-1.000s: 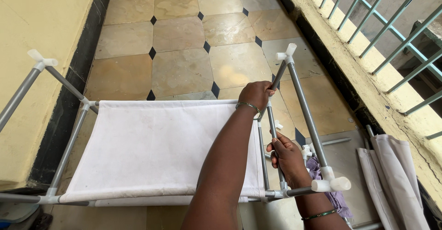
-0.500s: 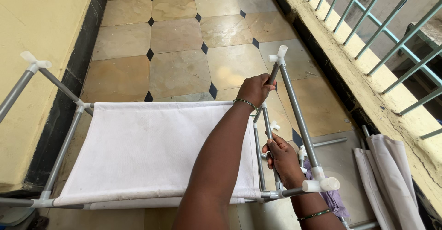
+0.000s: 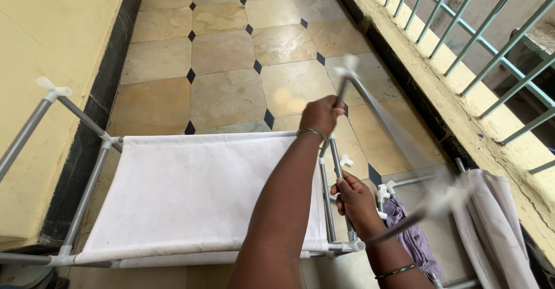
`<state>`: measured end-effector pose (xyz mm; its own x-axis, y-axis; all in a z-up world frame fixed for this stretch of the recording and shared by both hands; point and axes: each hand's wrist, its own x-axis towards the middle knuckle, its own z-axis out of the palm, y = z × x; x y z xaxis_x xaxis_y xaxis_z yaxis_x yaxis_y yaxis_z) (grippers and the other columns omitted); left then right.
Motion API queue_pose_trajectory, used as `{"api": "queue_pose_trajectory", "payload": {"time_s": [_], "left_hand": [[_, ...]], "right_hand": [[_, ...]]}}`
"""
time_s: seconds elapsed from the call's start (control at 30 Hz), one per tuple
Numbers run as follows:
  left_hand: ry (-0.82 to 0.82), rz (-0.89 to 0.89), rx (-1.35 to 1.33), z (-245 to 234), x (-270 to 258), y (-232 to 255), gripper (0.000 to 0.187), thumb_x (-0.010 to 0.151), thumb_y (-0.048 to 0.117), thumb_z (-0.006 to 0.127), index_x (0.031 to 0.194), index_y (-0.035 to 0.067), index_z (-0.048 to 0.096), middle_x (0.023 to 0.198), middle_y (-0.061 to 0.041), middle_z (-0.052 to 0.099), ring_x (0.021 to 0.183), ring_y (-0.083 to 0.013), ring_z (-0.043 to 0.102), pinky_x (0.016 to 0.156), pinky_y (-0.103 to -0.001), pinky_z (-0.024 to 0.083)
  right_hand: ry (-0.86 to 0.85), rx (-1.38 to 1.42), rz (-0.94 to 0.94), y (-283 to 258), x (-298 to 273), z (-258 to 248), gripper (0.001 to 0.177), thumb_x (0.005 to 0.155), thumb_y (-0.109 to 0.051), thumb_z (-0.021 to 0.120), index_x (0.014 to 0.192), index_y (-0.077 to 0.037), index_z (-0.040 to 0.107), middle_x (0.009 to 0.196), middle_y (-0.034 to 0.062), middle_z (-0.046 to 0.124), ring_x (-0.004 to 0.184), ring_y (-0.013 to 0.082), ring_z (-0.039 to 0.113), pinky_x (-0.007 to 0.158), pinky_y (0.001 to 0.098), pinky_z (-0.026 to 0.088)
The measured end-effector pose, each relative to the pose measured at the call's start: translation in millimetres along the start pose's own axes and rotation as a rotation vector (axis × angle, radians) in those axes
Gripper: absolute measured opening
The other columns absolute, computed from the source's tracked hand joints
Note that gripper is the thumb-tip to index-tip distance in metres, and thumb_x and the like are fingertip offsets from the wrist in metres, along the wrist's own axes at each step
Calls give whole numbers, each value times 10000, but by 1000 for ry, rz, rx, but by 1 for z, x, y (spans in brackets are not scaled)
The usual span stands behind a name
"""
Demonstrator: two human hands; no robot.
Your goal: The person assembles a shoe rack by sliding fabric shelves onto rods and connecting the rods with plastic joints by hand.
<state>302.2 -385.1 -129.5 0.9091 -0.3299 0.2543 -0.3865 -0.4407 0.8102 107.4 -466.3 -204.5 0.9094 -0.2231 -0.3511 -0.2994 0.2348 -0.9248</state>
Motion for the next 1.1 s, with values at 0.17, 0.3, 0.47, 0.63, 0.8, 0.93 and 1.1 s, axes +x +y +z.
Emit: {"api": "queue_pose_trajectory", "payload": {"time_s": [0.17,0.3,0.47,0.63,0.8,0.93,1.1], "left_hand": [[-14,102,0,-4,-1,2,185,837,203,786,997,117,752,839,-104,751,758,-240,704,708,-389,541],[-113,-124,-97,-14,-4,11,114,916,177,729,968,75,726,793,-101,749,725,-187,716,720,-338,556],[-157,-98,-271,-7,-1,0,63,943,112,662,976,66,689,843,-51,769,793,-103,740,768,-291,571],[-193,-57,-274,-9,1,-10,39,934,82,668,966,60,675,837,-39,758,811,-98,738,767,-291,565],[-214,-43,-262,-14,7,-22,50,925,61,641,947,78,683,870,-30,785,848,-108,758,807,-278,583],[-276,5,-119,-13,2,-9,43,929,59,644,932,66,686,879,-77,782,851,-175,738,824,-317,565],[-294,-25,-61,-26,-2,9,60,930,125,662,934,78,700,899,-53,788,876,-190,756,820,-327,562]], "right_hand": [[0,23,10,2,1,9,452,1007,-173,512,1443,-61,546,760,31,613,440,86,430,397,246,358],[-31,45,3,3,-4,9,455,1009,-182,502,1440,-44,553,768,23,619,444,79,441,400,240,368],[-12,25,21,-1,-7,8,455,1012,-180,505,1447,-49,541,772,29,622,452,80,444,405,244,377],[0,32,42,-1,-13,8,442,1017,-182,496,1437,-55,548,770,34,622,454,84,439,404,245,376],[-60,-102,45,2,-2,-3,491,1030,-324,339,1443,-125,514,997,7,711,693,111,580,587,265,486],[88,79,-125,-10,10,-27,477,1105,-357,452,1421,-28,595,1046,69,639,826,149,572,738,300,516],[72,-145,-251,-36,38,-46,421,1034,-211,511,1430,-92,589,1276,62,653,1025,151,615,847,318,521]]}}
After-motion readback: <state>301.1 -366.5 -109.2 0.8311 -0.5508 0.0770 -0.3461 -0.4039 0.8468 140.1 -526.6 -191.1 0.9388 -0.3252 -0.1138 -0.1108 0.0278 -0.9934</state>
